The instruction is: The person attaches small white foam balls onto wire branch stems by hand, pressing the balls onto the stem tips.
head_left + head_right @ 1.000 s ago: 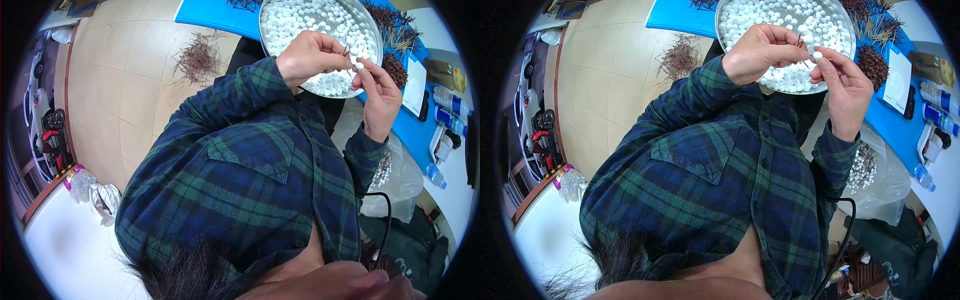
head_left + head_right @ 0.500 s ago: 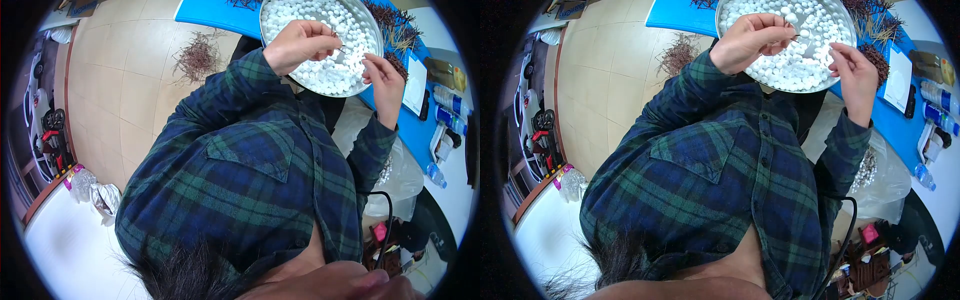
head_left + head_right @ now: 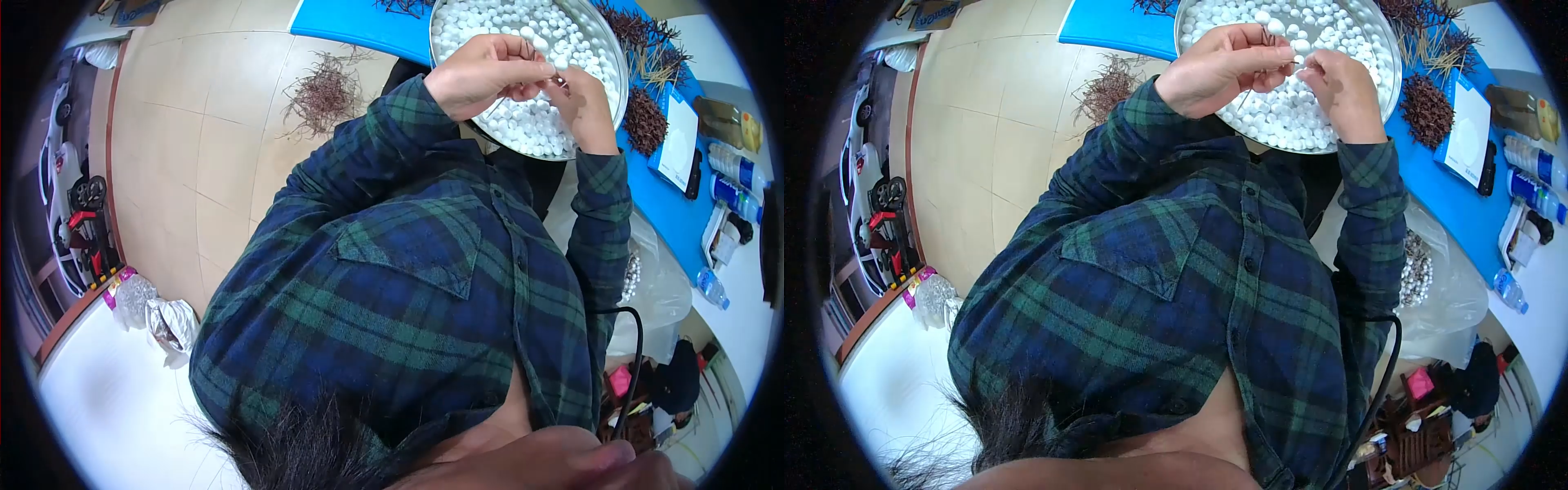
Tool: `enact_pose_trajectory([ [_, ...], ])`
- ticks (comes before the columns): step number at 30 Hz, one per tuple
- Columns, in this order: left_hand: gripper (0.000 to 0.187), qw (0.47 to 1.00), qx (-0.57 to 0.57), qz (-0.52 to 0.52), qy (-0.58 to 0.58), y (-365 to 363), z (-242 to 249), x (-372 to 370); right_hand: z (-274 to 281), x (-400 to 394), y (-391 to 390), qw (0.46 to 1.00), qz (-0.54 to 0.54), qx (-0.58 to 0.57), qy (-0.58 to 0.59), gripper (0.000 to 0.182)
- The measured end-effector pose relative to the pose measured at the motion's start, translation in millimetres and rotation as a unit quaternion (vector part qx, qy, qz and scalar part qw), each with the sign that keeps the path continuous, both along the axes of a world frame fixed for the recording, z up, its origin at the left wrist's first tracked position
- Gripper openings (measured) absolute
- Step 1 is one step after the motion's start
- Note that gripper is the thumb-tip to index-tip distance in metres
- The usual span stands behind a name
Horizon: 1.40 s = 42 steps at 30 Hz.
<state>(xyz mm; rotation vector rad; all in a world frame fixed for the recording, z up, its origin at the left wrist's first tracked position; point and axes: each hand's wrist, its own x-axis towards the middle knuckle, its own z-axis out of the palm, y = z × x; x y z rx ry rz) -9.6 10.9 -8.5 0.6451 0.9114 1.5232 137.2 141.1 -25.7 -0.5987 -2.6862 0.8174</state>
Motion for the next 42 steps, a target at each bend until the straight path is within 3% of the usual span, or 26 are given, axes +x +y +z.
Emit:
enact_pose_trajectory([
  [7,0.021,0.999,0.008,0.011,-0.029,-2.8,5.2,3.0,1.9,1.4,1.1,1.000,-0.005,0.004,-0.026,0.013],
  [11,0.021,0.998,-0.005,0.049,-0.048,-2.4,7.7,8.7,30.5,14.6,-11.4,0.951,-0.150,-0.264,0.052,0.016],
  [12,0.021,0.998,-0.004,0.049,-0.048,-2.1,8.7,10.2,36.6,18.4,-15.6,0.951,-0.150,-0.263,0.052,0.016],
  [16,0.019,0.997,0.006,0.061,-0.046,-1.1,12.0,17.0,57.2,31.8,-36.7,0.884,-0.156,-0.374,0.231,0.020],
  [21,0.018,0.995,0.033,0.074,-0.051,2.1,7.8,25.6,62.0,33.6,-56.5,0.870,-0.165,-0.363,0.290,0.021],
  [42,0.017,0.994,0.051,0.094,-0.036,3.1,11.0,33.6,60.6,31.3,-62.9,0.877,-0.182,-0.341,0.287,0.021],
])
